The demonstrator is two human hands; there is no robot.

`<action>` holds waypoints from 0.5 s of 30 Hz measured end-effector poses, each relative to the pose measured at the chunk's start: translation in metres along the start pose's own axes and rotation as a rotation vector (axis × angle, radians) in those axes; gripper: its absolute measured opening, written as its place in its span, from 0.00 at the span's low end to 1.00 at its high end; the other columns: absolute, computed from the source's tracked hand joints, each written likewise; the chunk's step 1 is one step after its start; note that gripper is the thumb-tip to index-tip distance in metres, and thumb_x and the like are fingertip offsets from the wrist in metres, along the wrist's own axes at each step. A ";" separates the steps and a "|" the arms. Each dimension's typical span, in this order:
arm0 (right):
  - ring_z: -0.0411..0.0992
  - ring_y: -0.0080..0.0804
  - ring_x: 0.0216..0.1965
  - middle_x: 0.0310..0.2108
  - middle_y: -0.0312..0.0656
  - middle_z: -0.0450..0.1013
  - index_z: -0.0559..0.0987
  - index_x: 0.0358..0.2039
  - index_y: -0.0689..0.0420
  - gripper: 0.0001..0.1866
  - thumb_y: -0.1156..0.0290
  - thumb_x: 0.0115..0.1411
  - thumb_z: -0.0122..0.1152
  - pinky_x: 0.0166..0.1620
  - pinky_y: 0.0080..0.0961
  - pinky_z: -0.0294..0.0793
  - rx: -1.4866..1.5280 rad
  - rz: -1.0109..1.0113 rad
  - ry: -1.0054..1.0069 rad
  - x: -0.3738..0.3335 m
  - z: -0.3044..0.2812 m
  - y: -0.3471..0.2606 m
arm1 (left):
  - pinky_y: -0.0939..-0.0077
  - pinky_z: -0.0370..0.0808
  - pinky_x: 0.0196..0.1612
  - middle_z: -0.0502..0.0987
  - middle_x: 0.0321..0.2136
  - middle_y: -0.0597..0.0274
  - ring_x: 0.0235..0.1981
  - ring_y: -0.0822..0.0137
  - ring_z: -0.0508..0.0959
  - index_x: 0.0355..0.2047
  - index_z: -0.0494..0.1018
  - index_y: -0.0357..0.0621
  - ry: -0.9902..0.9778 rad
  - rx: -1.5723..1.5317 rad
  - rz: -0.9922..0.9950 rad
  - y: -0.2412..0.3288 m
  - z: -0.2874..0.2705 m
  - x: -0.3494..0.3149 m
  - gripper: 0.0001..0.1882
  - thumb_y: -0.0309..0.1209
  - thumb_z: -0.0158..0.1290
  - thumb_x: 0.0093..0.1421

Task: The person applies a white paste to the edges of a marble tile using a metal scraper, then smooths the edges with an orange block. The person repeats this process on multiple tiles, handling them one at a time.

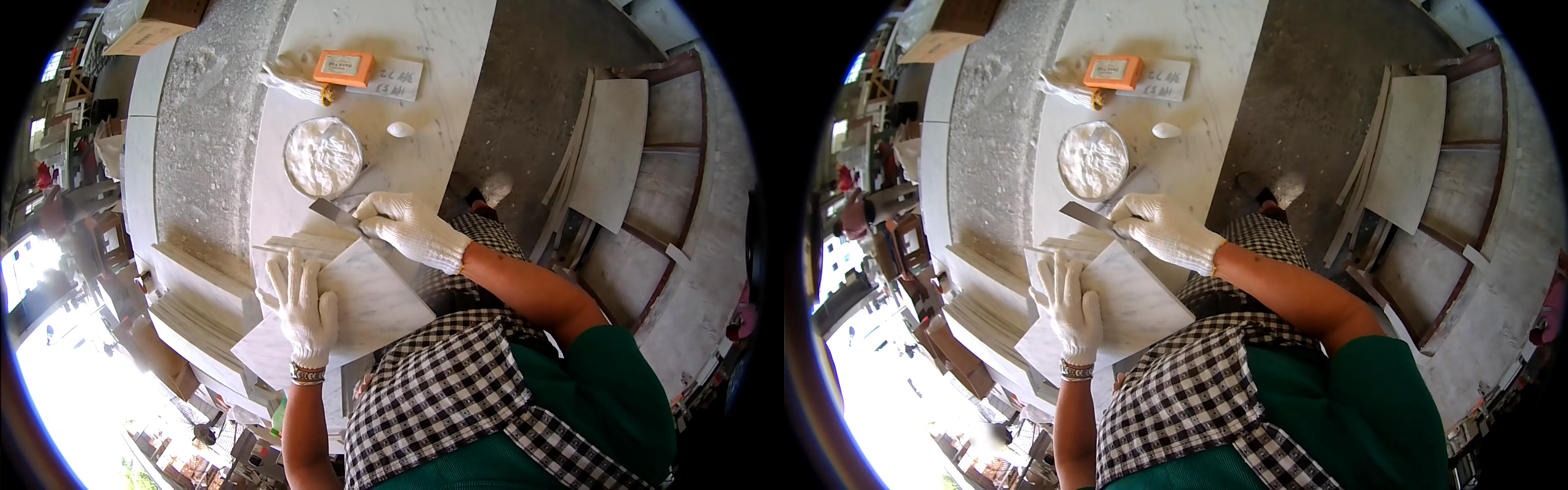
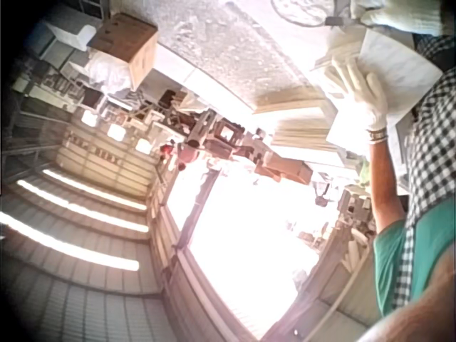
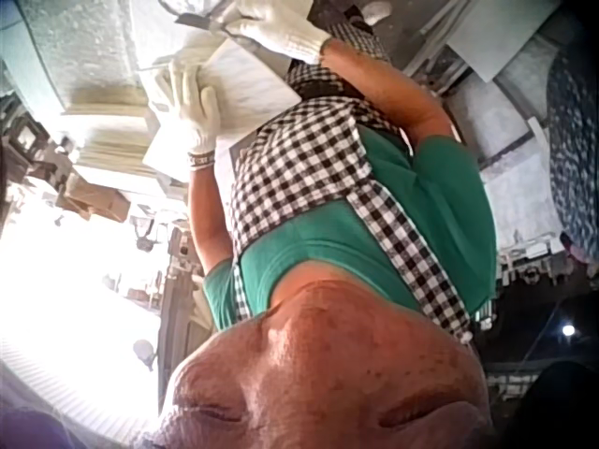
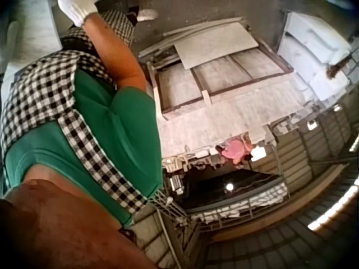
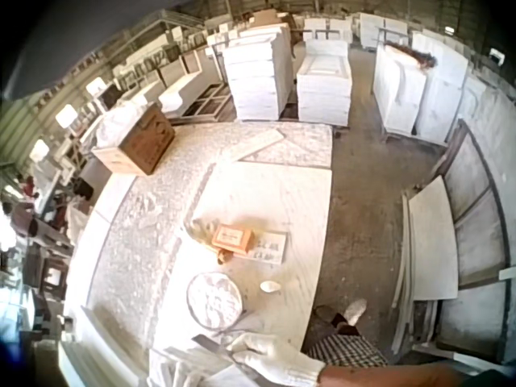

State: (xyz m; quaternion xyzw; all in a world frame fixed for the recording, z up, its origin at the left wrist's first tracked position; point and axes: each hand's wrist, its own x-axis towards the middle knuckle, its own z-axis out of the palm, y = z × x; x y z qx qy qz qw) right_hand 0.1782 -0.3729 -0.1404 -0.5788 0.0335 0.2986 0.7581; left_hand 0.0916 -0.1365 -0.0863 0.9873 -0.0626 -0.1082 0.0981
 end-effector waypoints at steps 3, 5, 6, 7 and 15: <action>0.69 0.13 0.32 0.31 0.30 0.75 0.81 0.40 0.61 0.05 0.76 0.68 0.58 0.37 0.16 0.70 0.020 0.050 -0.025 -0.002 -0.002 0.001 | 0.20 0.33 0.68 0.61 0.72 0.47 0.75 0.34 0.47 0.62 0.70 0.42 -0.007 0.013 -0.003 0.000 0.001 0.000 0.31 0.31 0.48 0.55; 0.69 0.14 0.32 0.31 0.31 0.76 0.81 0.40 0.61 0.05 0.76 0.67 0.58 0.37 0.17 0.70 -0.039 0.024 -0.045 -0.006 -0.004 0.002 | 0.19 0.33 0.68 0.61 0.72 0.47 0.75 0.34 0.47 0.62 0.70 0.42 -0.013 0.023 -0.005 -0.001 0.001 0.001 0.31 0.32 0.48 0.55; 0.69 0.15 0.33 0.31 0.32 0.76 0.81 0.40 0.61 0.05 0.76 0.67 0.59 0.38 0.18 0.71 -0.072 0.013 -0.059 -0.010 -0.007 0.003 | 0.19 0.33 0.68 0.61 0.72 0.47 0.75 0.34 0.47 0.61 0.70 0.42 -0.008 0.016 -0.004 0.000 0.001 0.000 0.31 0.32 0.48 0.55; 0.70 0.16 0.33 0.30 0.32 0.76 0.81 0.39 0.61 0.05 0.76 0.67 0.59 0.38 0.19 0.71 -0.090 0.017 -0.136 -0.015 -0.012 0.007 | 0.20 0.33 0.68 0.61 0.72 0.47 0.75 0.34 0.47 0.61 0.70 0.42 -0.004 0.010 -0.003 -0.001 0.001 0.000 0.31 0.32 0.48 0.55; 0.76 0.25 0.29 0.32 0.43 0.80 0.80 0.43 0.63 0.08 0.75 0.66 0.61 0.35 0.25 0.76 -0.172 0.121 0.133 -0.041 -0.056 0.020 | 0.21 0.33 0.69 0.62 0.71 0.46 0.75 0.34 0.48 0.60 0.72 0.42 -0.006 0.014 -0.023 0.002 -0.001 -0.001 0.29 0.32 0.49 0.55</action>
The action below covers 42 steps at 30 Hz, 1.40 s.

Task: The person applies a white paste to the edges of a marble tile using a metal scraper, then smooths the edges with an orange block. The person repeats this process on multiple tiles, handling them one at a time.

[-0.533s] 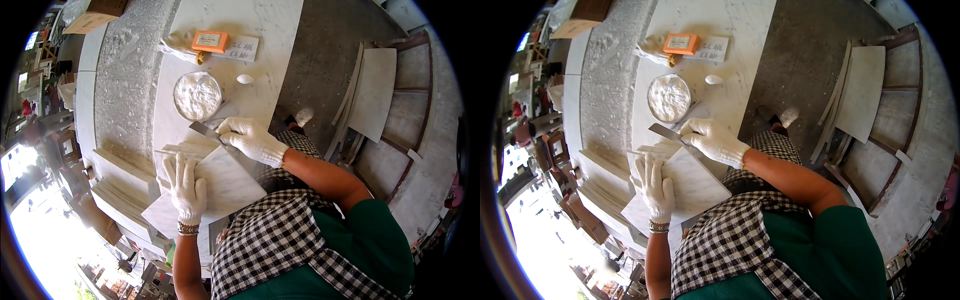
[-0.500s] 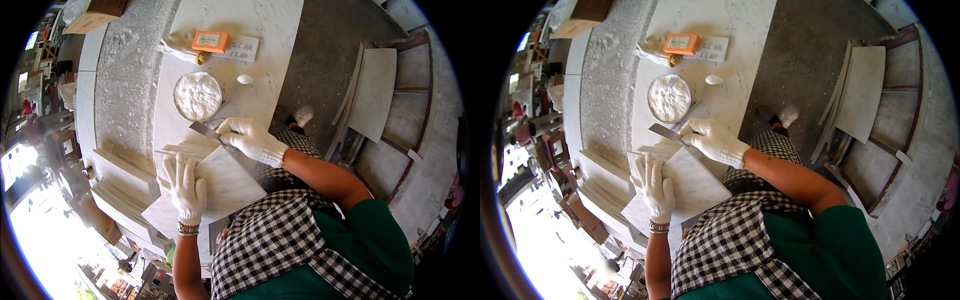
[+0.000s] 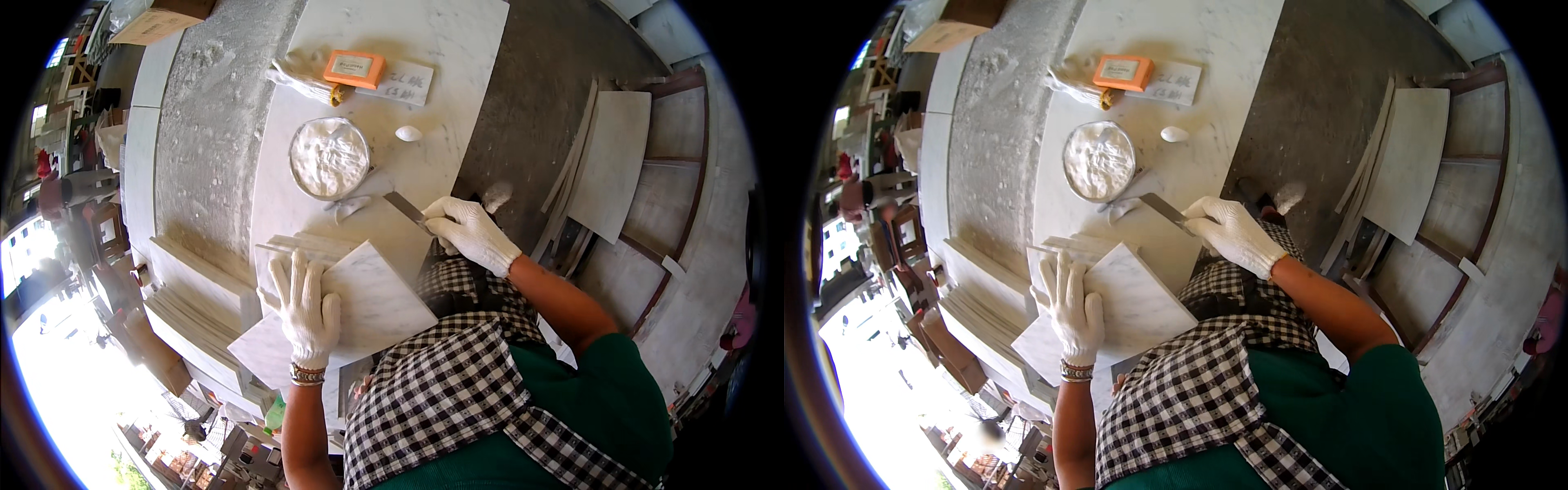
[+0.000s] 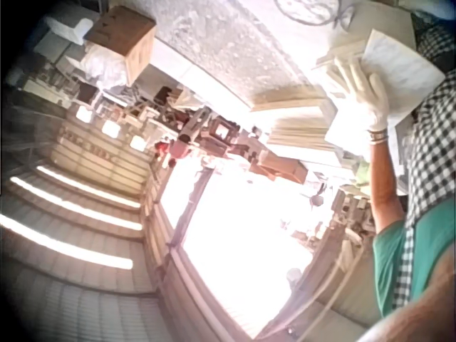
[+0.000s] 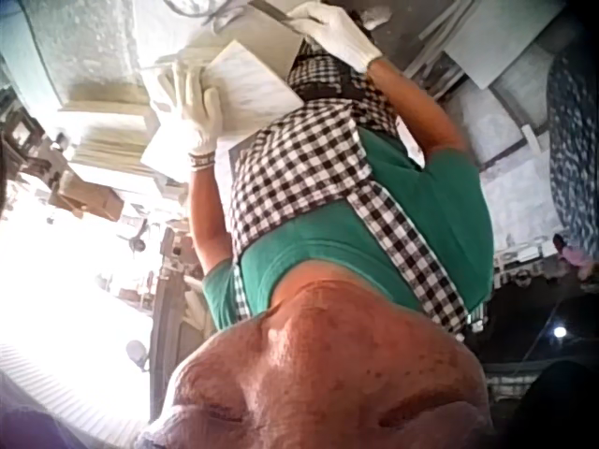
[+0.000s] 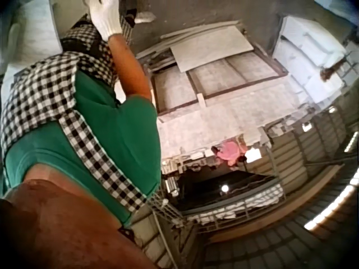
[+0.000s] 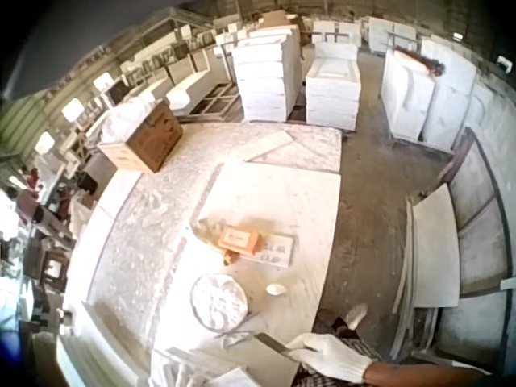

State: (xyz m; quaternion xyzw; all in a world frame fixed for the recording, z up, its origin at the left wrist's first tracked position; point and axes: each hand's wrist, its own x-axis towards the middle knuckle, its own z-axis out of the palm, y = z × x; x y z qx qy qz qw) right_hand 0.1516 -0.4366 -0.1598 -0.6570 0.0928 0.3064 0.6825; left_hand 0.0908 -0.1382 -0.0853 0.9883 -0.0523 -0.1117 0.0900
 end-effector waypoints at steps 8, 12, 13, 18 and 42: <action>0.79 0.47 0.32 0.32 0.48 0.79 0.78 0.40 0.58 0.06 0.75 0.62 0.60 0.34 0.38 0.78 -0.840 -0.734 0.319 0.061 0.054 -0.035 | 0.20 0.37 0.67 0.67 0.68 0.48 0.72 0.34 0.55 0.57 0.74 0.46 0.086 -0.023 0.031 -0.001 -0.004 -0.002 0.26 0.36 0.55 0.57; 0.80 0.47 0.31 0.29 0.48 0.79 0.80 0.39 0.57 0.09 0.68 0.66 0.54 0.33 0.40 0.79 -1.079 -0.614 0.301 0.106 0.071 -0.031 | 0.24 0.39 0.69 0.65 0.69 0.46 0.72 0.36 0.56 0.59 0.72 0.42 0.107 -0.077 0.027 0.004 -0.011 0.004 0.28 0.35 0.54 0.58; 0.80 0.45 0.30 0.30 0.47 0.79 0.80 0.41 0.56 0.09 0.67 0.66 0.55 0.33 0.41 0.79 -1.106 -0.634 0.326 0.113 0.066 -0.023 | 0.26 0.40 0.70 0.65 0.69 0.45 0.72 0.37 0.57 0.60 0.72 0.40 0.155 -0.119 0.044 0.004 -0.010 0.005 0.28 0.33 0.54 0.58; 0.80 0.45 0.33 0.33 0.45 0.80 0.82 0.41 0.52 0.11 0.61 0.64 0.61 0.37 0.41 0.79 -1.103 -0.739 0.258 0.101 0.050 -0.081 | 0.29 0.42 0.72 0.63 0.70 0.44 0.72 0.38 0.57 0.62 0.70 0.36 0.237 -0.086 -0.121 0.000 -0.005 -0.005 0.30 0.33 0.54 0.60; 0.77 0.32 0.32 0.34 0.43 0.78 0.81 0.45 0.55 0.22 0.49 0.62 0.63 0.35 0.32 0.78 -0.069 -0.243 0.098 0.090 -0.072 -0.157 | 0.40 0.48 0.71 0.66 0.67 0.43 0.69 0.41 0.60 0.64 0.68 0.35 0.331 0.013 -0.116 0.018 -0.016 -0.001 0.27 0.32 0.47 0.65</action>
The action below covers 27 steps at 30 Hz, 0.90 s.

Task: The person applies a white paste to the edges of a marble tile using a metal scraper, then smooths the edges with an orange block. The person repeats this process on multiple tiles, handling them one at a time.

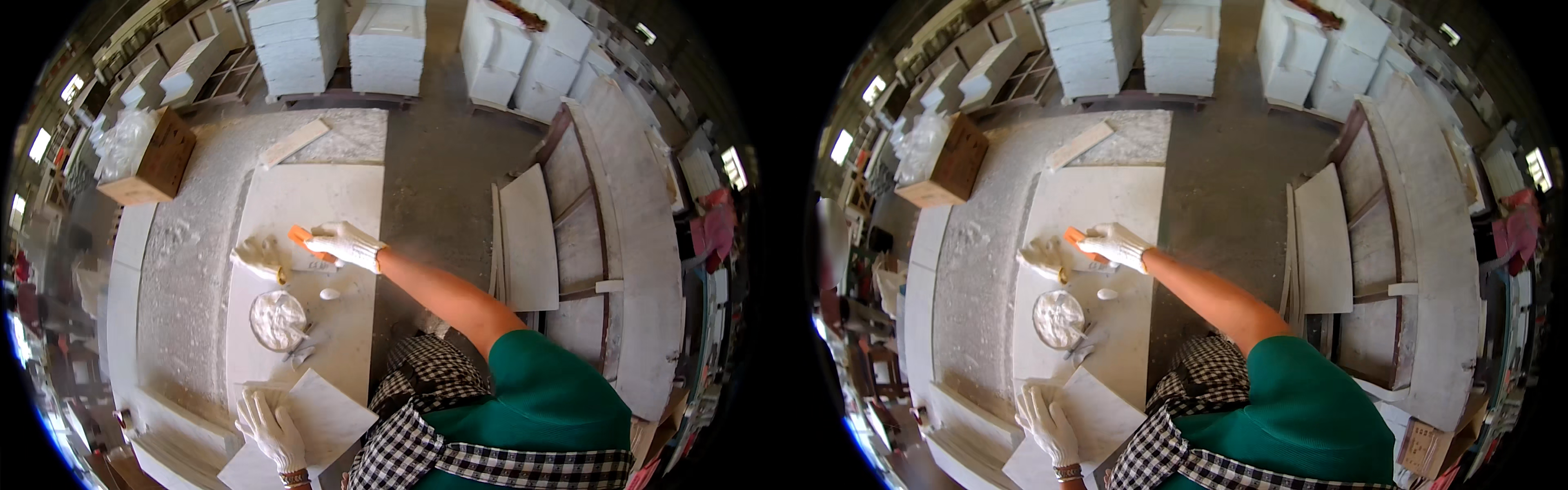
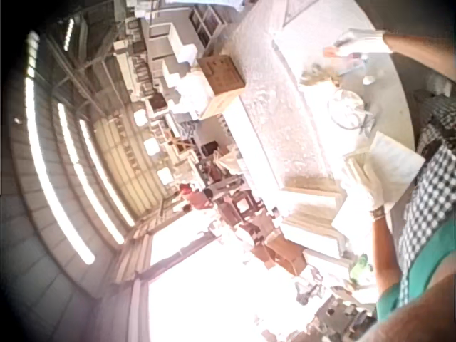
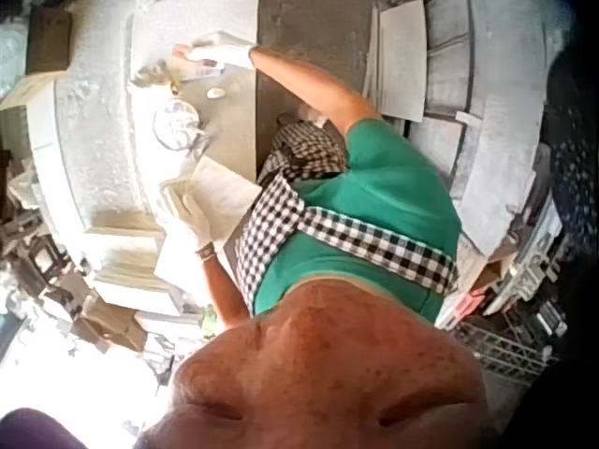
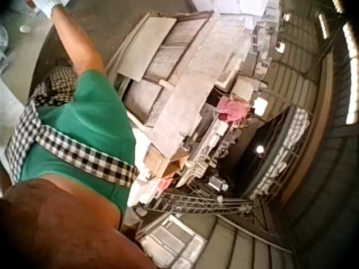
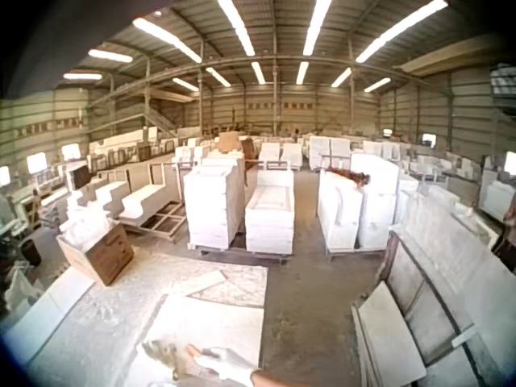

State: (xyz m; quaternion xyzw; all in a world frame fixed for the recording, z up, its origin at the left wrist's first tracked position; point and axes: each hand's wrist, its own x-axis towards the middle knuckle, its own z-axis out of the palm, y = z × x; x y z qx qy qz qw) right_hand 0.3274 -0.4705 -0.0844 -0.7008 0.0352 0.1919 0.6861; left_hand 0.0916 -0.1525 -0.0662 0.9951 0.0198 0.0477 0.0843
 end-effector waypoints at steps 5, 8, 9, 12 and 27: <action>0.73 0.25 0.30 0.32 0.38 0.74 0.78 0.50 0.61 0.25 0.50 0.68 0.60 0.30 0.25 0.77 0.374 -0.064 0.062 -0.065 -0.006 0.039 | 0.39 0.64 0.64 0.74 0.60 0.41 0.63 0.37 0.68 0.61 0.72 0.38 0.042 0.113 0.294 0.013 -0.016 -0.001 0.26 0.45 0.50 0.72; 0.76 0.30 0.39 0.45 0.43 0.76 0.72 0.61 0.59 0.27 0.52 0.71 0.56 0.37 0.26 0.78 0.746 -0.086 -0.137 -0.121 0.005 0.071 | 0.39 0.64 0.64 0.74 0.59 0.40 0.62 0.37 0.69 0.59 0.73 0.36 0.075 0.198 0.449 -0.003 -0.015 -0.005 0.25 0.44 0.51 0.72; 0.76 0.32 0.41 0.47 0.43 0.75 0.69 0.64 0.58 0.29 0.52 0.72 0.54 0.38 0.28 0.78 0.701 0.020 -0.016 -0.139 0.010 0.087 | 0.39 0.64 0.65 0.74 0.59 0.40 0.62 0.37 0.70 0.58 0.74 0.34 0.084 0.121 0.493 -0.004 -0.011 -0.003 0.25 0.43 0.51 0.72; 0.77 0.31 0.41 0.47 0.43 0.75 0.69 0.65 0.57 0.32 0.47 0.70 0.54 0.40 0.29 0.79 0.708 0.074 0.092 -0.193 0.027 0.114 | 0.38 0.63 0.66 0.74 0.59 0.40 0.63 0.37 0.70 0.59 0.73 0.34 0.049 0.127 0.612 -0.012 -0.007 0.001 0.25 0.43 0.50 0.72; 0.72 0.28 0.31 0.33 0.40 0.72 0.74 0.58 0.59 0.31 0.46 0.65 0.60 0.33 0.27 0.73 0.737 0.000 0.032 -0.227 0.022 0.107 | 0.61 0.78 0.41 0.78 0.40 0.45 0.38 0.55 0.79 0.53 0.68 0.26 0.105 -1.029 -0.265 0.010 -0.005 0.016 0.22 0.32 0.59 0.67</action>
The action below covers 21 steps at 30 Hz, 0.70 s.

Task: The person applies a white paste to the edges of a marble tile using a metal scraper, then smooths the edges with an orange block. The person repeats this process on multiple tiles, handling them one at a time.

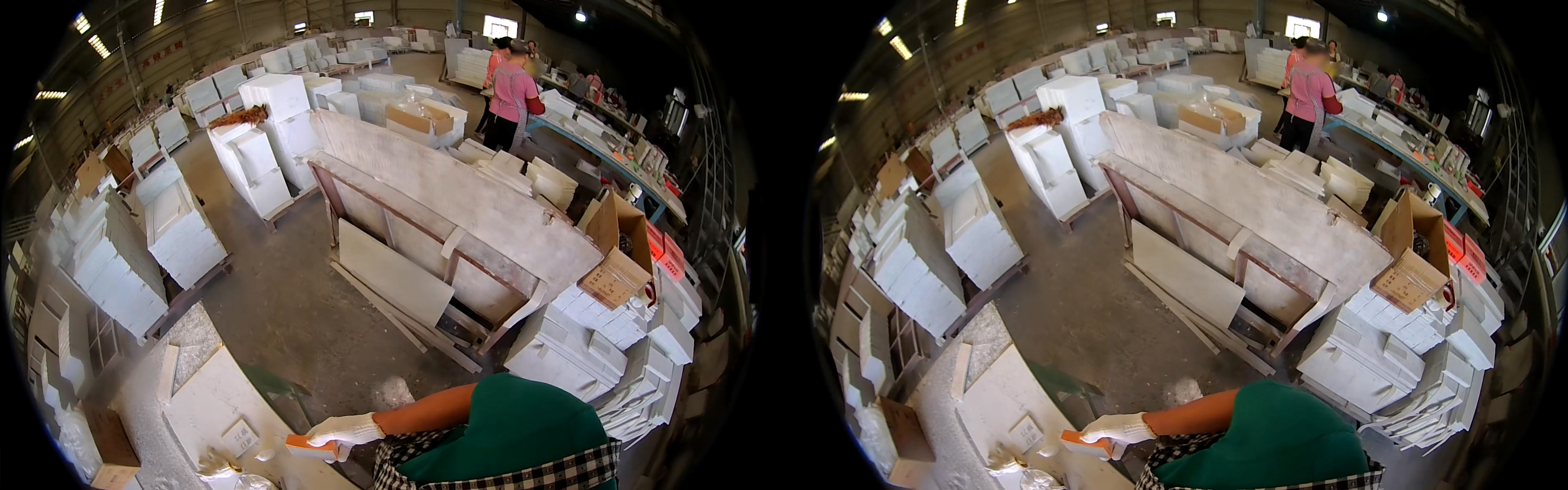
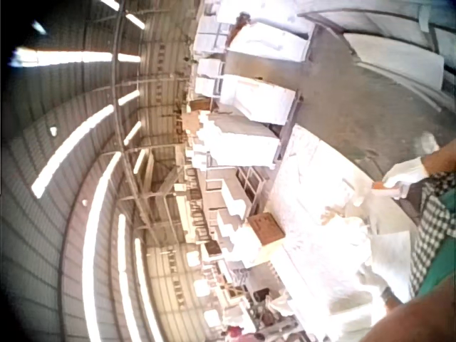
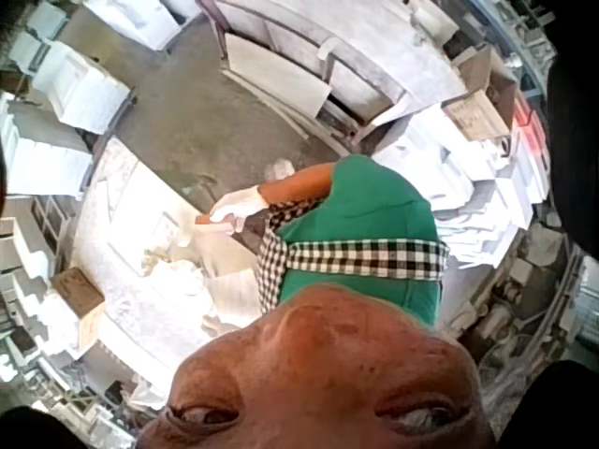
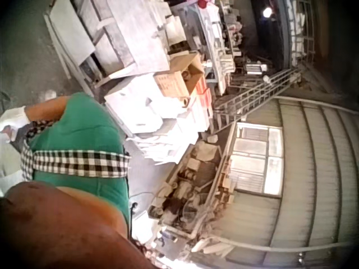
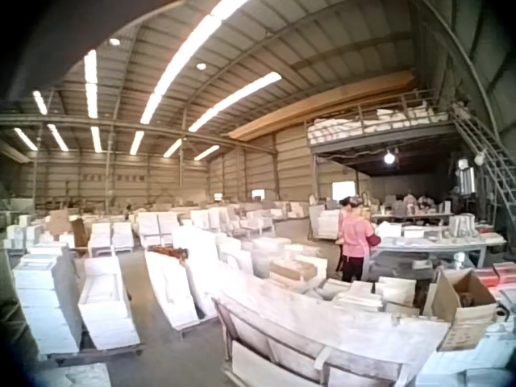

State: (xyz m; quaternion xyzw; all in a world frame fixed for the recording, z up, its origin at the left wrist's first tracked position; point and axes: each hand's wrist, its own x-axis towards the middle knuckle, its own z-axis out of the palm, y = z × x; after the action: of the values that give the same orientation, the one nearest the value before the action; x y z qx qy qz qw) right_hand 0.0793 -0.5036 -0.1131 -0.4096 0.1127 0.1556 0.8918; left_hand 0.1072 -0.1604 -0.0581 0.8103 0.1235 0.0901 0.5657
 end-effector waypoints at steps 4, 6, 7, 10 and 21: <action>0.68 0.26 0.27 0.30 0.38 0.69 0.74 0.53 0.59 0.26 0.50 0.65 0.60 0.29 0.23 0.68 0.046 -0.018 -0.033 -0.003 -0.009 -0.012 | 0.62 0.79 0.44 0.76 0.47 0.45 0.43 0.57 0.77 0.60 0.65 0.26 -0.067 0.073 -0.021 0.012 0.021 -0.004 0.28 0.34 0.59 0.68; 0.65 0.25 0.23 0.26 0.38 0.67 0.75 0.47 0.60 0.23 0.51 0.65 0.59 0.26 0.20 0.64 0.073 -0.051 -0.011 -0.010 -0.017 -0.020 | 0.62 0.79 0.44 0.76 0.47 0.45 0.43 0.57 0.77 0.60 0.65 0.26 -0.155 0.098 0.024 0.016 0.050 -0.006 0.28 0.34 0.59 0.68; 0.65 0.24 0.23 0.26 0.38 0.67 0.75 0.46 0.59 0.22 0.51 0.65 0.59 0.26 0.20 0.63 0.080 -0.062 0.011 -0.016 -0.026 -0.021 | 0.62 0.79 0.44 0.76 0.46 0.45 0.43 0.57 0.77 0.60 0.65 0.26 -0.212 0.104 0.035 0.018 0.066 -0.009 0.27 0.34 0.58 0.68; 0.64 0.23 0.23 0.26 0.37 0.66 0.74 0.44 0.59 0.21 0.52 0.65 0.59 0.25 0.19 0.63 0.115 -0.096 0.088 -0.030 -0.042 -0.027 | 0.62 0.79 0.44 0.76 0.46 0.45 0.43 0.57 0.77 0.59 0.66 0.26 -0.332 0.117 0.059 0.025 0.106 -0.015 0.27 0.34 0.58 0.68; 0.62 0.22 0.22 0.26 0.34 0.64 0.75 0.49 0.60 0.24 0.50 0.67 0.58 0.25 0.20 0.62 0.134 -0.094 0.173 -0.038 -0.054 -0.020 | 0.61 0.79 0.44 0.76 0.45 0.46 0.42 0.57 0.77 0.57 0.66 0.27 -0.562 0.168 0.095 0.042 0.183 -0.029 0.25 0.34 0.57 0.68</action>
State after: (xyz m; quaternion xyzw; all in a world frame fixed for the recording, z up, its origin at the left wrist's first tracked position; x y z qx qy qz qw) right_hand 0.0475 -0.5642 -0.1207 -0.3657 0.1803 0.0697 0.9105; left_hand 0.1356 -0.3465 -0.0815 0.8523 -0.0690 -0.1219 0.5039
